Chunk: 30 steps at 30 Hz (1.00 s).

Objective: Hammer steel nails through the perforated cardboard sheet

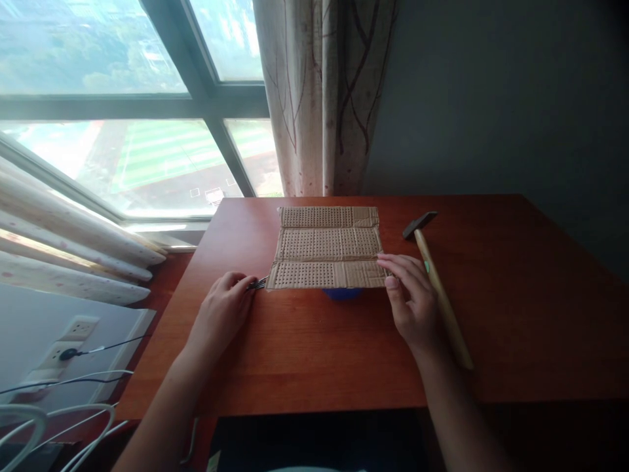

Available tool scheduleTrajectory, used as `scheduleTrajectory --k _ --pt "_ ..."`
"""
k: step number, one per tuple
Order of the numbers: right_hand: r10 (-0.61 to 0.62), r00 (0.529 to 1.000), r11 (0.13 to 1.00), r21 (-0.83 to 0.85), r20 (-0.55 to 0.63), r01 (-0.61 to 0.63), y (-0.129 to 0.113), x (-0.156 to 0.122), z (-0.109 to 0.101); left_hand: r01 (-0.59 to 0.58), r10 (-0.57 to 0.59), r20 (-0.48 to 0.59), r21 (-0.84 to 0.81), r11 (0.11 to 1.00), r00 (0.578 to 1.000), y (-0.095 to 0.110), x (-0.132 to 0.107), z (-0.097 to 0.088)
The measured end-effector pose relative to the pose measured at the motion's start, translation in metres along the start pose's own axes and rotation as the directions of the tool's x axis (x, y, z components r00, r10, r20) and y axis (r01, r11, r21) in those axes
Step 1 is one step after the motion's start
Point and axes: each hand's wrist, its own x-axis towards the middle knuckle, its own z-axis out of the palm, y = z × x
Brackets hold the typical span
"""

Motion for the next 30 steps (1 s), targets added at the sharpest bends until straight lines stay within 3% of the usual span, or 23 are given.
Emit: scheduleTrajectory --k 9,16,22,27,30 --pt "0.002 1.000 1.000 -0.011 -0.005 -0.002 0.000 -0.001 -0.001 0.072 -0.071 0.020 -0.088 0.994 0.997 0.000 0.004 -0.005" --pt "0.008 1.000 1.000 -0.010 -0.007 -0.008 0.000 -0.001 -0.001 0.019 -0.018 0.049 -0.017 1.000 0.999 0.006 0.010 -0.006" --pt "0.004 1.000 1.000 -0.006 -0.006 -0.004 0.001 -0.001 0.000 -0.013 0.014 0.038 -0.032 0.999 0.999 -0.003 0.022 -0.010" --pt "0.001 1.000 1.000 0.002 -0.007 -0.001 0.000 0.000 -0.001 0.081 -0.073 0.173 -0.043 0.996 0.982 -0.006 0.041 -0.018" --pt "0.006 1.000 1.000 0.002 -0.014 -0.006 0.000 0.000 -0.001 0.074 -0.069 0.210 -0.018 0.997 0.975 -0.005 0.047 -0.020"
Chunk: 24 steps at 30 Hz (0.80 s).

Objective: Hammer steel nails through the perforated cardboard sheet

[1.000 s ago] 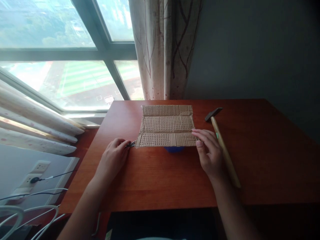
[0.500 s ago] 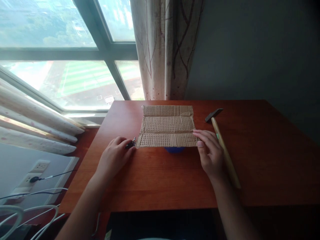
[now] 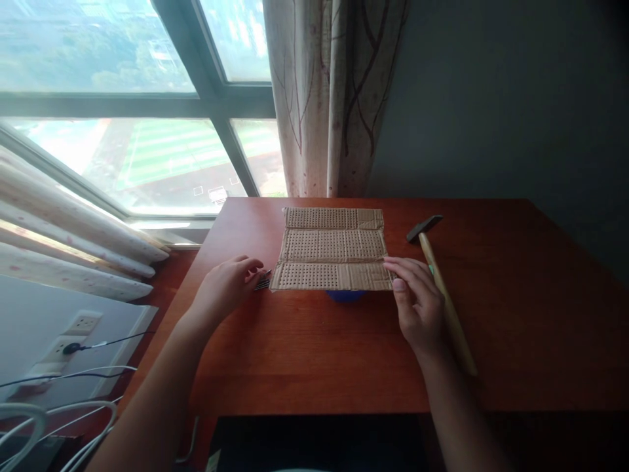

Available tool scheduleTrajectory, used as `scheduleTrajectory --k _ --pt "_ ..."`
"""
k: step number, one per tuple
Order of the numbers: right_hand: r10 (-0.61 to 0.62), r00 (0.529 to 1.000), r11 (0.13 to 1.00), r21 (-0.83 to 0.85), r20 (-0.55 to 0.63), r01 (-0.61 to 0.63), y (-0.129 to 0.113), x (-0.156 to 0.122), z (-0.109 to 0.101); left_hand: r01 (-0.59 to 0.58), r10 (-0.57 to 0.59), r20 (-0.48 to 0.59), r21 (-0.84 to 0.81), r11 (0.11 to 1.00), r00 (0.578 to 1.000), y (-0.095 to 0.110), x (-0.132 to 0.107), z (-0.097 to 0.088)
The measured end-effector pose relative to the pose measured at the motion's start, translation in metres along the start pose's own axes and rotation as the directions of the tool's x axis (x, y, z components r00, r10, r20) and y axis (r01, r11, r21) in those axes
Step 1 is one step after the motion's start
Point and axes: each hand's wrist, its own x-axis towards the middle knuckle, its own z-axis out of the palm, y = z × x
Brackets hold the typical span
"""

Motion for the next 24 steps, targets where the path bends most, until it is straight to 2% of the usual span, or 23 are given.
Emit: scheduleTrajectory --k 6,13,24 --pt "-0.002 1.000 1.000 -0.006 0.000 0.002 -0.0003 -0.0009 -0.0002 -0.022 0.020 0.020 0.064 0.998 1.000 0.0002 0.0009 0.0005" --pt "0.001 1.000 1.000 0.004 -0.001 -0.001 0.0010 -0.0017 -0.0001 -0.050 0.048 0.087 0.025 0.998 0.995 -0.0015 0.0006 -0.0028" --pt "0.001 1.000 1.000 0.001 -0.012 -0.001 0.0009 -0.0005 -0.0001 -0.044 0.041 0.070 0.045 0.998 0.997 -0.0064 0.0014 0.0047"
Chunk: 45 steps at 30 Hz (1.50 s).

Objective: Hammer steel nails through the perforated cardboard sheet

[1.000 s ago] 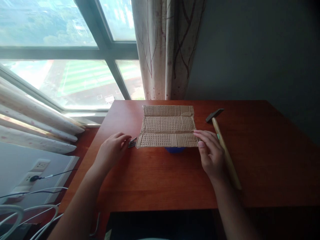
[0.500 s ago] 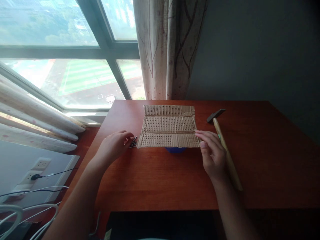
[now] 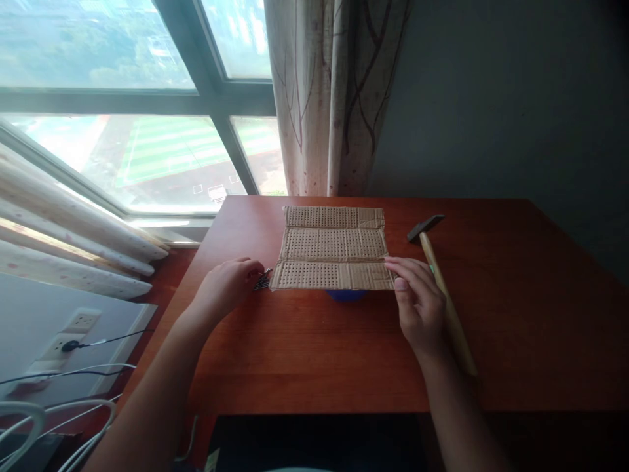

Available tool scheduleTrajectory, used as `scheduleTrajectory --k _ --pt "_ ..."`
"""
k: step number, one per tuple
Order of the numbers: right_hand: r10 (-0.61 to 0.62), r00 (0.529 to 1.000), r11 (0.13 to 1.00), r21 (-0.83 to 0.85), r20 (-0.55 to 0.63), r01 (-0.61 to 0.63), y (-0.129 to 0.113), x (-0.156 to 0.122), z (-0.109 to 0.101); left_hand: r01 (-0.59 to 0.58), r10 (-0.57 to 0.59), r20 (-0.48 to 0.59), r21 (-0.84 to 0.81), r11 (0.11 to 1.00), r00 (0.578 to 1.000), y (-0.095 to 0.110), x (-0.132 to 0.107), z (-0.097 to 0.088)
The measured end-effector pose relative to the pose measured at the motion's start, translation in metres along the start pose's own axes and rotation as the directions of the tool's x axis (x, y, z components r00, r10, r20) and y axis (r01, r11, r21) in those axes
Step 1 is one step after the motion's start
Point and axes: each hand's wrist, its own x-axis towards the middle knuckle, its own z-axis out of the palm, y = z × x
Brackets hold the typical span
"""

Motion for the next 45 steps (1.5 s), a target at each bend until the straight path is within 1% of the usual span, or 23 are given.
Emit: scheduleTrajectory --k 6,11,15,19,22,24,26,29,31,34,37,40,45 --pt "0.006 1.000 1.000 -0.002 -0.003 -0.006 0.000 -0.001 0.000 0.001 -0.002 0.017 0.078 0.997 1.000 0.002 0.001 -0.005" --pt "0.011 1.000 1.000 0.001 -0.016 -0.011 0.000 -0.001 0.001 -0.004 -0.001 0.033 0.136 0.991 0.999 -0.005 -0.002 -0.011" --pt "0.012 1.000 1.000 -0.004 -0.013 -0.012 0.000 -0.001 0.001 -0.015 0.011 0.046 0.092 0.996 0.999 -0.013 -0.007 -0.011" --pt "0.016 1.000 1.000 -0.002 -0.014 -0.016 0.000 -0.001 0.001 -0.036 0.034 0.053 0.035 0.999 0.998 -0.014 -0.008 -0.013" --pt "0.017 1.000 1.000 -0.002 -0.018 -0.017 0.000 -0.001 0.001 -0.017 0.016 0.031 0.016 1.000 0.999 -0.008 -0.003 -0.014" --pt "0.018 1.000 1.000 -0.005 -0.018 -0.018 0.001 -0.001 0.001 0.024 -0.024 0.021 0.002 1.000 0.999 -0.002 0.003 -0.015" --pt "0.019 1.000 1.000 -0.008 -0.019 -0.020 0.001 -0.002 0.001 0.082 -0.082 0.034 -0.005 0.997 0.996 0.006 0.009 -0.016" --pt "0.018 1.000 1.000 -0.012 -0.025 -0.018 0.001 -0.002 0.001 0.152 -0.153 0.084 0.011 0.988 0.985 0.021 0.018 -0.020" --pt "0.015 0.999 1.000 -0.012 -0.032 -0.015 0.002 -0.002 0.001 0.167 -0.169 0.111 0.021 0.986 0.979 0.031 0.022 -0.024" --pt "0.018 0.999 1.000 -0.012 -0.041 -0.018 0.002 -0.002 0.001 0.148 -0.152 0.126 0.042 0.988 0.980 0.042 0.024 -0.027" --pt "0.020 0.999 1.000 -0.016 -0.041 -0.021 0.001 -0.001 0.002 0.137 -0.141 0.108 0.042 0.990 0.984 0.043 0.025 -0.026" --pt "0.015 0.999 1.000 -0.016 -0.039 -0.016 0.000 -0.001 0.001 0.158 -0.157 0.086 -0.005 0.987 0.984 0.041 0.025 -0.024" --pt "0.016 0.999 1.000 -0.017 -0.029 -0.017 0.000 -0.001 0.001 0.202 -0.199 0.112 -0.018 0.979 0.974 0.040 0.025 -0.025"
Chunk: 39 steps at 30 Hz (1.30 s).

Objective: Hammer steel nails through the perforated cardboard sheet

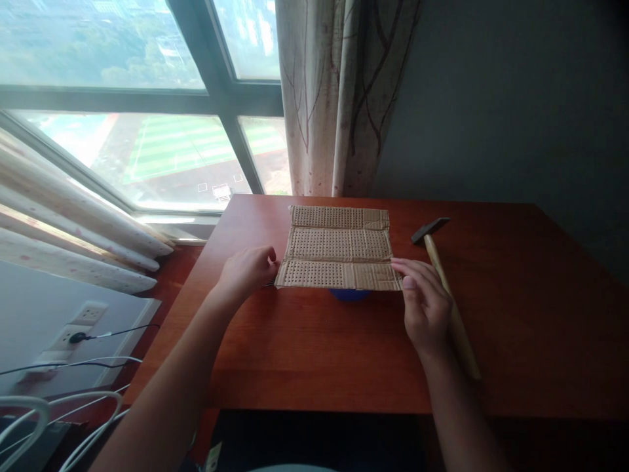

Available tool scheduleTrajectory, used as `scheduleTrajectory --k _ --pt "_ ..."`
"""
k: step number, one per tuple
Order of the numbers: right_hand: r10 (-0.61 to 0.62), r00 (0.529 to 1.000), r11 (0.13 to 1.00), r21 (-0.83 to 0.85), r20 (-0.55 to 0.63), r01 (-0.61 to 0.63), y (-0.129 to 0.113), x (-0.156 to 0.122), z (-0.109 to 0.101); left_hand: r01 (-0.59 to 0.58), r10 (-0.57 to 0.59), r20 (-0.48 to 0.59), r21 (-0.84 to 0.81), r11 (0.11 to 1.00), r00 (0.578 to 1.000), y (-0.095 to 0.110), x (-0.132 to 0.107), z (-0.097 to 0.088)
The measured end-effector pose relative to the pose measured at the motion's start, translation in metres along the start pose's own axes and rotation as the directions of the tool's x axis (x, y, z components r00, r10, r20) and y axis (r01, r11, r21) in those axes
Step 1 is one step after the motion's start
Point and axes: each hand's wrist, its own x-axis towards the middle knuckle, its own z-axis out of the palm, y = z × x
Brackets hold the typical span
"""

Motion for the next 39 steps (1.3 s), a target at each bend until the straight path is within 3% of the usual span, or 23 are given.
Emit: scheduleTrajectory --k 5,11,17,24,31,35,39 --pt "-0.002 1.000 1.000 0.001 -0.012 0.002 0.000 0.001 0.001 -0.042 0.044 -0.028 0.047 0.998 0.999 -0.012 -0.001 0.003" --pt "0.002 1.000 1.000 -0.007 -0.010 -0.002 0.000 0.000 0.001 -0.339 0.338 -0.052 -0.006 0.941 0.940 -0.035 0.002 0.008" --pt "0.004 1.000 1.000 -0.010 -0.024 -0.005 0.002 0.000 0.002 -0.402 0.403 -0.023 0.018 0.915 0.915 -0.043 0.005 0.010" --pt "0.002 1.000 1.000 -0.010 -0.025 -0.003 0.002 -0.001 0.002 -0.384 0.381 -0.056 -0.044 0.922 0.923 -0.055 -0.002 0.012" --pt "0.009 1.000 1.000 -0.018 -0.022 -0.010 0.002 0.000 0.002 -0.310 0.310 -0.042 -0.005 0.951 0.950 -0.054 -0.010 0.011" --pt "0.010 1.000 1.000 -0.021 -0.022 -0.010 0.002 0.000 0.002 -0.327 0.326 -0.039 -0.028 0.945 0.945 -0.053 -0.013 0.013" --pt "0.010 0.999 1.000 -0.019 -0.030 -0.011 0.002 0.000 0.002 -0.335 0.328 -0.135 -0.036 0.942 0.935 -0.047 -0.016 0.017"
